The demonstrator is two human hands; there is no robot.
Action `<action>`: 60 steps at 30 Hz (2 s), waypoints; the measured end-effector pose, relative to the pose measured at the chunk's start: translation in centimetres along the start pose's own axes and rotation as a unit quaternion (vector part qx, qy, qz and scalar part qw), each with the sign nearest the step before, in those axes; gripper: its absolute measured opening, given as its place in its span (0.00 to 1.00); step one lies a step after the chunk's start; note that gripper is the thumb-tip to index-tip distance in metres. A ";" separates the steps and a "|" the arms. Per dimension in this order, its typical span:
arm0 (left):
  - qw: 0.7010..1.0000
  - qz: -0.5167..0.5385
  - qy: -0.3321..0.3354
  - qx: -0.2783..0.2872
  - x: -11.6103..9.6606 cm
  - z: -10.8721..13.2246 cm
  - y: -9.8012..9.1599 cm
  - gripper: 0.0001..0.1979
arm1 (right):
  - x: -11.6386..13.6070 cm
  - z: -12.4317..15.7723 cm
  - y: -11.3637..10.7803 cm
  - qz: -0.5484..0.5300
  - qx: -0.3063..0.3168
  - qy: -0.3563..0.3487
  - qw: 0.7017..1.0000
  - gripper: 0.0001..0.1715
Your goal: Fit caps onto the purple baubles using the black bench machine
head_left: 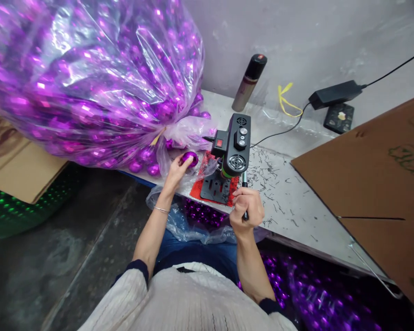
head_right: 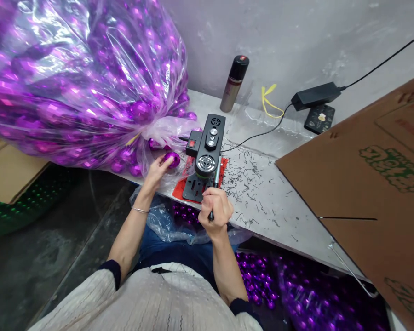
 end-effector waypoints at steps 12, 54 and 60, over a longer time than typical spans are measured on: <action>0.976 0.193 -0.028 0.094 3.5 8.6 5.5 0.38 | 0.5 -3.1 -0.5 0.031 -0.014 -0.004 0.999 0.14; 0.920 -0.243 0.297 0.078 1.7 8.3 8.8 0.33 | -1.8 3.8 0.9 -0.005 -0.049 -0.054 0.997 0.15; 0.922 -0.245 0.289 0.077 1.9 8.2 8.8 0.33 | -2.0 4.2 1.2 0.006 -0.042 -0.061 0.997 0.15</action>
Point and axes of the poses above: each hand's wrist, its own z-axis away from the middle knuckle, its own y-axis out of the palm, x = y × z, the point moved 9 cm from there along -z, towards the middle knuckle, and after that the axes turned 1 degree about -z, right-handed, at the moved point
